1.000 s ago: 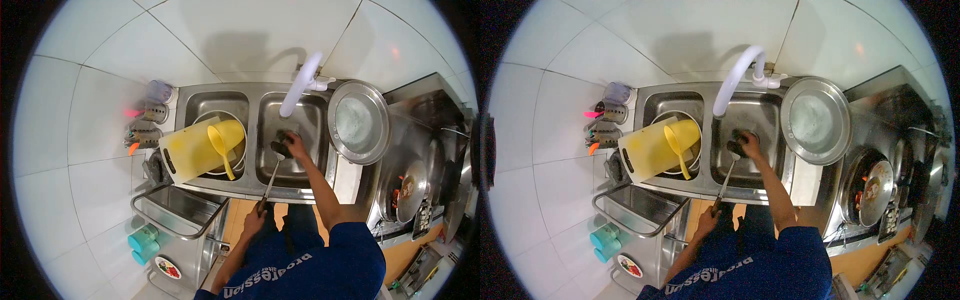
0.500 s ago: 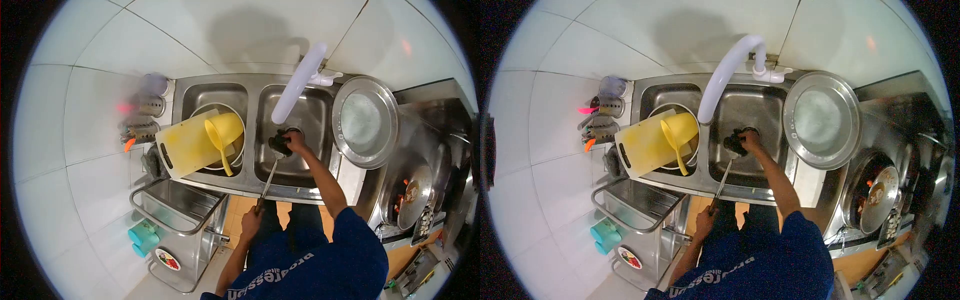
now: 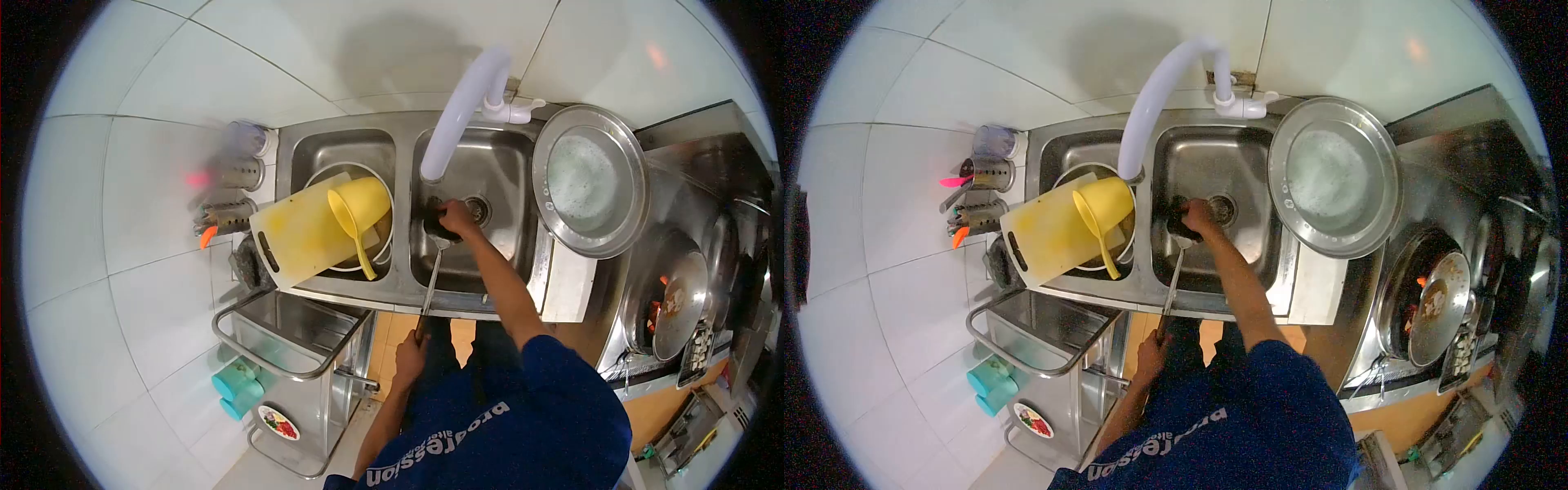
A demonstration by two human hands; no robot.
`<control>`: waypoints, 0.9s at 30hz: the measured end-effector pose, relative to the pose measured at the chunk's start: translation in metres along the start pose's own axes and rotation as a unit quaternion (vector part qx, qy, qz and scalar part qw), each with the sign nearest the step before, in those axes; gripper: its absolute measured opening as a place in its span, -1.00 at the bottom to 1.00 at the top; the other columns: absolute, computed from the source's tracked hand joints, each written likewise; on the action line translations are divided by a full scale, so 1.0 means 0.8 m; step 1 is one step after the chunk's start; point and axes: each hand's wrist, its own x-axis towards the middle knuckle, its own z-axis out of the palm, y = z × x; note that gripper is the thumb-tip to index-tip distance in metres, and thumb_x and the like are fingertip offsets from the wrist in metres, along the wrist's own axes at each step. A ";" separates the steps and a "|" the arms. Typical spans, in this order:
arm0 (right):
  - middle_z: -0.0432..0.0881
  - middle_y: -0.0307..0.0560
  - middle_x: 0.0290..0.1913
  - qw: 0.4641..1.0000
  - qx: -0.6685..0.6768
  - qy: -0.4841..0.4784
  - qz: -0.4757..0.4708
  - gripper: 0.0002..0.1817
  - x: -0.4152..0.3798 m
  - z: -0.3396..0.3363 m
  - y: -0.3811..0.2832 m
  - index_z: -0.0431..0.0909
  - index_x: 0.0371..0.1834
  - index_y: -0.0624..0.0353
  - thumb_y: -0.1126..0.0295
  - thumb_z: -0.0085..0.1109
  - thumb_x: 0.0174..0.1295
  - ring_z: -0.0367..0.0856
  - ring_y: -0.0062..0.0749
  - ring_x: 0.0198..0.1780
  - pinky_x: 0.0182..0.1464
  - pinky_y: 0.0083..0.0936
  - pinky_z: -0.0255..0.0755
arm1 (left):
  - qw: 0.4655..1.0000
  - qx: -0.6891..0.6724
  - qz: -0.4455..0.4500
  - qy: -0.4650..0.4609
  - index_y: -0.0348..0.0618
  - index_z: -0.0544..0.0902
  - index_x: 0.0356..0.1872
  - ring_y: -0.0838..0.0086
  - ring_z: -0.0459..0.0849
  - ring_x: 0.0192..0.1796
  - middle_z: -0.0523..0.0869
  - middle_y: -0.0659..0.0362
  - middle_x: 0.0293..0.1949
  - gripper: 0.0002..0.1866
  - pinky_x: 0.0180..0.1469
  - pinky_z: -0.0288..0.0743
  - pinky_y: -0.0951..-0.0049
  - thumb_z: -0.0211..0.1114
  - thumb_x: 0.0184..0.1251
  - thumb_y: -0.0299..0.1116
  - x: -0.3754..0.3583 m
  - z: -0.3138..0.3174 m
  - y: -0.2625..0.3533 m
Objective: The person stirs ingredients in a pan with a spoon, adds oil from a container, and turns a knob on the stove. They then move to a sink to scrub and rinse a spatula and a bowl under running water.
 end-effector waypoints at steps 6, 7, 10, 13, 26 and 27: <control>0.61 0.26 -0.13 0.979 -0.141 -0.074 0.127 -0.63 -0.046 -0.028 0.017 0.61 -0.10 0.32 0.48 0.12 -0.04 0.58 0.03 -0.07 -0.03 -0.22 0.46 | 1.000 -0.003 0.018 -0.005 -0.21 0.55 -0.26 -0.08 0.62 -0.32 0.65 -0.15 -0.42 -0.62 -0.32 0.46 0.07 0.20 0.23 -0.05 -0.017 -0.020 -0.020; 0.62 0.25 -0.14 0.987 -0.119 -0.033 0.102 -0.64 -0.057 -0.032 0.050 0.61 -0.09 0.30 0.45 0.12 -0.01 0.59 0.02 -0.09 -0.04 -0.22 0.46 | 0.999 -0.025 0.027 -0.002 -0.23 0.56 -0.27 -0.03 0.64 -0.33 0.65 -0.14 -0.44 -0.61 -0.31 0.46 0.11 0.22 0.22 -0.04 -0.021 -0.028 -0.021; 0.63 0.20 -0.15 0.983 -0.160 0.058 0.075 -0.64 -0.104 -0.048 0.068 0.59 -0.04 0.25 0.39 0.12 0.07 0.61 -0.04 -0.12 -0.06 -0.27 0.46 | 0.993 -0.106 0.034 -0.038 -0.27 0.58 -0.30 0.12 0.65 -0.37 0.64 -0.08 -0.47 -0.60 -0.32 0.45 0.21 0.24 0.20 -0.05 -0.010 -0.049 -0.018; 0.63 0.11 -0.11 0.992 -0.041 0.118 0.033 -0.63 -0.122 -0.092 0.028 0.53 0.04 0.21 0.30 0.09 0.18 0.63 -0.12 -0.14 -0.09 -0.24 0.49 | 0.988 -0.138 0.025 -0.065 -0.32 0.58 -0.36 0.35 0.59 -0.47 0.61 0.05 -0.56 -0.60 -0.39 0.42 0.31 0.25 0.18 -0.08 -0.004 -0.071 0.006; 0.37 -0.20 -0.59 0.661 0.664 0.348 0.028 -0.68 -0.071 -0.312 -0.154 0.35 -0.32 0.08 0.04 -0.11 0.33 0.32 -0.49 -0.67 -0.68 -0.47 0.28 | 0.976 -0.157 0.142 -0.048 -0.27 0.51 -0.38 0.47 0.45 -0.64 0.49 0.17 -0.65 -0.63 -0.58 0.30 0.40 0.25 0.22 -0.09 0.041 -0.120 0.054; 0.37 -0.20 -0.59 0.664 0.663 0.345 0.029 -0.68 -0.070 -0.301 -0.148 0.35 -0.32 0.08 0.04 -0.11 0.33 0.32 -0.49 -0.67 -0.68 -0.47 0.28 | 0.973 -0.170 0.141 -0.063 -0.23 0.48 -0.34 0.59 0.35 -0.68 0.42 0.25 -0.65 -0.66 -0.68 0.22 0.50 0.25 0.25 -0.11 0.037 -0.124 0.062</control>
